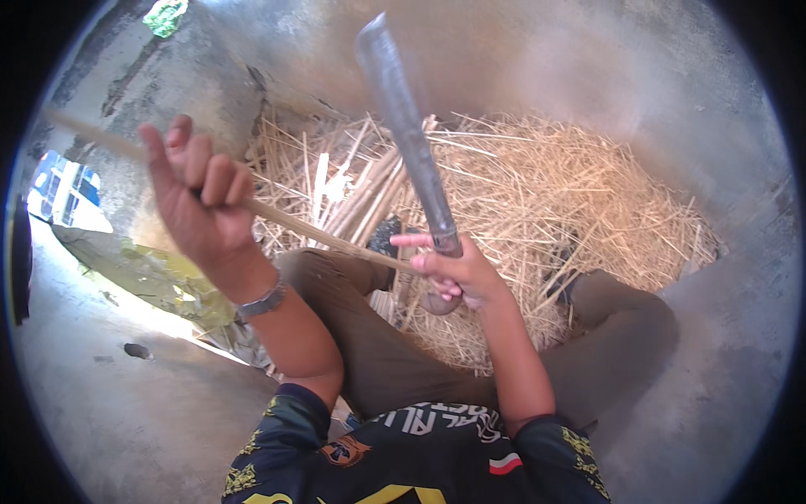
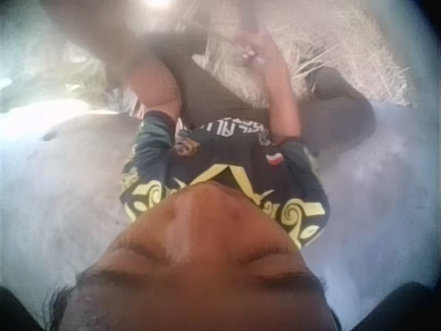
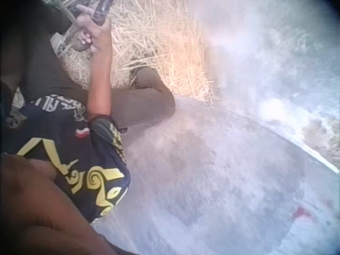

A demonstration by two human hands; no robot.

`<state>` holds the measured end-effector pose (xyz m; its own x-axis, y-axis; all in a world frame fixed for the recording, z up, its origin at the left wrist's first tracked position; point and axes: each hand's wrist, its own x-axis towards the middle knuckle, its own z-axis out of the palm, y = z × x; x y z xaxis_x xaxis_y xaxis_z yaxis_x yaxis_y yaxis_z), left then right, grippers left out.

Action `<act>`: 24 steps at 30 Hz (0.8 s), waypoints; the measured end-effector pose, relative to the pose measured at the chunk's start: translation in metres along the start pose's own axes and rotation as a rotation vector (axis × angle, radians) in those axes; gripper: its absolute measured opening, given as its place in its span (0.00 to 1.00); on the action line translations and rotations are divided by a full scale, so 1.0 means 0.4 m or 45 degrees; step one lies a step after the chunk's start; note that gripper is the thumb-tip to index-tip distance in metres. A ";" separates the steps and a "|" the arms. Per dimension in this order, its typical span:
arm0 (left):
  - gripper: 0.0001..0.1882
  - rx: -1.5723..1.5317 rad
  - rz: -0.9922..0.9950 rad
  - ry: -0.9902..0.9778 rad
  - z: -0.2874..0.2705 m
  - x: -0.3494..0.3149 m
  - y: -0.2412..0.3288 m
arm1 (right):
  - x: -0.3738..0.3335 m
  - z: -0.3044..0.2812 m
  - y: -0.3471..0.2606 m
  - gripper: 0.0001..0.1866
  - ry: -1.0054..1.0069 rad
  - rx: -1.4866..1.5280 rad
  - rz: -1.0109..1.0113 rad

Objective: The person sits cross-legged on the floor and uses a knife to split long bamboo sticks into thin strips. They hold the bamboo in one hand and use the knife in the other to shave and split the material, creating a pile of thin strips.

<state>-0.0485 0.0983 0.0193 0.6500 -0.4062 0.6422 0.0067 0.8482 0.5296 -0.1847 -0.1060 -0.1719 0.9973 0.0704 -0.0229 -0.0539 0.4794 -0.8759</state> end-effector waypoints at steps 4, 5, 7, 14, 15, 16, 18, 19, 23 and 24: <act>0.15 0.093 0.001 0.231 -0.006 0.015 -0.002 | 0.020 0.041 0.028 0.19 0.166 -0.291 0.161; 0.14 0.158 0.043 0.241 -0.011 0.013 -0.005 | 0.022 0.045 0.029 0.14 0.207 -0.346 0.155; 0.14 0.250 0.092 0.342 -0.007 0.022 -0.023 | 0.026 0.052 0.042 0.15 0.230 -0.359 0.128; 0.20 0.731 0.501 0.625 0.038 -0.020 -0.154 | 0.030 0.053 0.046 0.14 0.504 -0.432 -0.145; 0.19 0.679 0.494 0.671 0.047 -0.032 -0.177 | 0.026 0.061 0.021 0.14 0.546 -0.435 -0.186; 0.20 0.626 0.486 0.715 0.054 -0.045 -0.199 | 0.020 0.073 -0.009 0.14 0.589 -0.437 -0.229; 0.20 0.773 0.420 0.674 0.046 -0.093 -0.251 | 0.005 0.104 -0.081 0.13 0.619 -0.372 -0.238; 0.20 0.898 0.301 0.496 0.029 -0.138 -0.276 | 0.003 0.102 -0.103 0.13 0.619 -0.339 -0.269; 0.25 0.860 -0.279 -0.030 -0.028 -0.300 -0.363 | -0.011 0.154 -0.194 0.13 0.580 -0.145 -0.425; 0.27 0.805 -0.448 -0.151 -0.037 -0.314 -0.372 | -0.015 0.156 -0.212 0.13 0.553 -0.127 -0.435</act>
<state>-0.1200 0.0280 -0.1483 0.6036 -0.6829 0.4116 -0.2629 0.3170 0.9113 -0.1893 -0.0925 -0.0675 0.8876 -0.4513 0.0921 0.2596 0.3250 -0.9094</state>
